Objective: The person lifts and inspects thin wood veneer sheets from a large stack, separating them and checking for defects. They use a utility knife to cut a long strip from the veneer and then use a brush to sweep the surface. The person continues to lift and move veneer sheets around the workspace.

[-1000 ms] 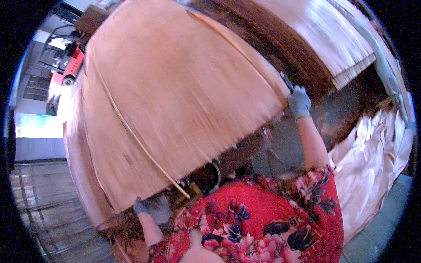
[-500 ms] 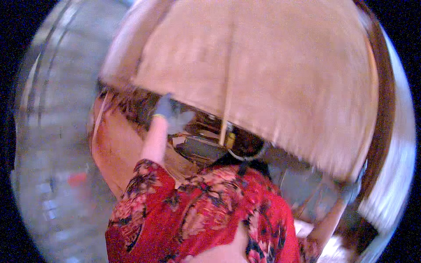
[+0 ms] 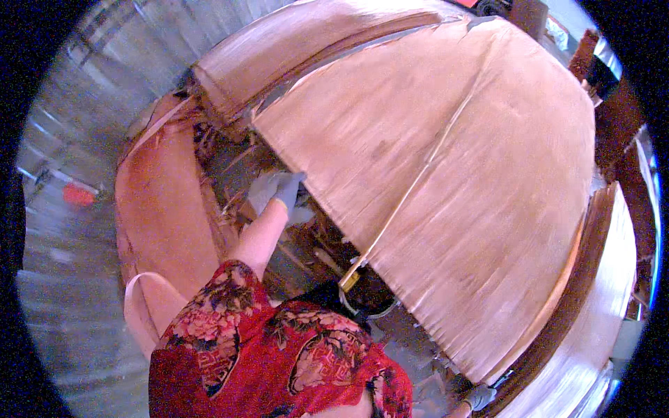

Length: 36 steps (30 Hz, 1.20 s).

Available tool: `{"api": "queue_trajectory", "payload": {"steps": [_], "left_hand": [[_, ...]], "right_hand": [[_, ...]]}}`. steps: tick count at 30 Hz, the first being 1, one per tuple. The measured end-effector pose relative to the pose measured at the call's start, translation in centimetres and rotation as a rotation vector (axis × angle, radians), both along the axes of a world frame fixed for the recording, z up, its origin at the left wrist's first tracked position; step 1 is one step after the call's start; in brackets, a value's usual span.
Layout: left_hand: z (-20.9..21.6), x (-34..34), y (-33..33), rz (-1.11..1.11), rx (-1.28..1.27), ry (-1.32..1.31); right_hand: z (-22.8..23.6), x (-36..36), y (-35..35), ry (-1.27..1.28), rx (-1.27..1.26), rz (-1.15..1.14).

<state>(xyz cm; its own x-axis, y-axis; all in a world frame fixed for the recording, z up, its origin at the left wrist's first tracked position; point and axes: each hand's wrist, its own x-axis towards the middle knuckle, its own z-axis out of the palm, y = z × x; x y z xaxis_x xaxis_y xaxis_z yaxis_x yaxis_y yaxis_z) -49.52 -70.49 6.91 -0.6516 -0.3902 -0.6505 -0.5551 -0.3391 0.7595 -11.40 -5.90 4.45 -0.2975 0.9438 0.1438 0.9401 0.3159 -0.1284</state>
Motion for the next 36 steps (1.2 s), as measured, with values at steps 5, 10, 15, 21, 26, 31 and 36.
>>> {"api": "queue_trajectory", "payload": {"steps": [5,10,15,21,26,31,36], "left_hand": [[2.3,0.3,3.1,-0.019,-0.009,0.039],[-1.4,-0.9,-2.3,-0.298,-0.132,0.137],[4.0,1.3,4.2,-0.32,-0.065,0.176],[0.0,0.7,1.4,-0.186,-0.128,0.163],[-1.6,-0.4,0.0,-0.131,-0.22,0.148],[-2.5,-1.2,-0.9,-0.146,-0.119,0.119],[-2.8,-1.0,-0.8,-0.244,-0.145,0.227]], "right_hand": [[-4.2,3.3,3.5,-0.065,0.166,0.017],[-3.7,0.5,2.5,0.079,0.264,0.149],[-2.1,0.1,4.1,-0.249,0.118,0.015],[-0.5,-1.7,1.6,-0.044,0.027,-0.127],[-1.7,-1.9,1.8,0.013,0.066,-0.154],[-1.7,-1.9,1.4,0.01,0.063,-0.162],[0.1,-2.4,0.6,0.083,-0.028,-0.193]]}}
